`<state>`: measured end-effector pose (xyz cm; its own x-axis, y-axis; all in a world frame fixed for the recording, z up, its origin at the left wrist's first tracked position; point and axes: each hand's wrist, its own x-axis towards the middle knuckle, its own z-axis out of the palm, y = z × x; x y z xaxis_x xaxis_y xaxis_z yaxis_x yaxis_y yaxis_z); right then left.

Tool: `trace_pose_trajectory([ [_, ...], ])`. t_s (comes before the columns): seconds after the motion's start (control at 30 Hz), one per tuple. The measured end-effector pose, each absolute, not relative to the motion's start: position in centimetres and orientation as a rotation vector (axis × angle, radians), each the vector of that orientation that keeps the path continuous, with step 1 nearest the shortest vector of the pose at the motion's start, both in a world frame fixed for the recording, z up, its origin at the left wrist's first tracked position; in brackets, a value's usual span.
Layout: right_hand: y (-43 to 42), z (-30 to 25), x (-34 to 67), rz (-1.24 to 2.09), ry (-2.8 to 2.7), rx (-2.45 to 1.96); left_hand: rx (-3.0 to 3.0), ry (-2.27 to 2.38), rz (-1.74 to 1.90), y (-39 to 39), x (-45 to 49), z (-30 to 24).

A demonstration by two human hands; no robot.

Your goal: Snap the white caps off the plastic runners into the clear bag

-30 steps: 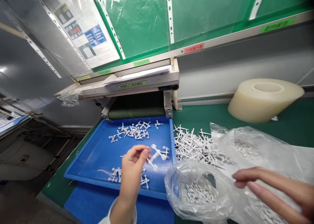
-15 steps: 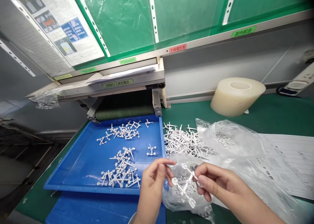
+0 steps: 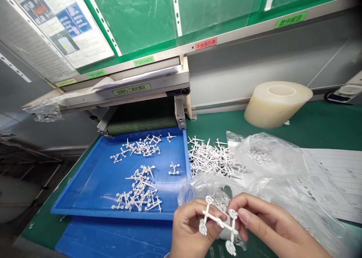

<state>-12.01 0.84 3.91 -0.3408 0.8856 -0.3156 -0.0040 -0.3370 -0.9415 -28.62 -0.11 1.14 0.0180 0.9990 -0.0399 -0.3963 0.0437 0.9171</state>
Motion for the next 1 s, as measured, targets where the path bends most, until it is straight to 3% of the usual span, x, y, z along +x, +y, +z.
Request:
trace_pose_trajectory([
  [0.3,1.2,3.5,-11.5,1.816,-1.302,-1.205,0.753,0.936,1.22,-0.7,-28.6,1.3],
  [0.57,1.3,4.2,-12.0,1.842,-1.2,-1.221,1.22,0.969,1.311,-0.4,-29.0,0.6],
  [0.77,1.8,3.7,-12.3,2.221,-0.892,-1.005,1.455,1.074,1.407,-0.6,-28.7,0.6],
  [0.83,1.5,3.3,-12.2,1.995,-1.058,-1.098,1.373,1.111,1.379,-0.8,-28.7,0.4],
  [0.93,0.6,2.8,-12.0,1.314,-1.495,-1.225,1.142,1.156,1.263,-1.0,-28.7,0.1],
  [1.0,0.2,2.5,-11.9,1.078,-1.576,-1.222,1.045,1.203,1.201,-0.9,-28.7,0.1],
])
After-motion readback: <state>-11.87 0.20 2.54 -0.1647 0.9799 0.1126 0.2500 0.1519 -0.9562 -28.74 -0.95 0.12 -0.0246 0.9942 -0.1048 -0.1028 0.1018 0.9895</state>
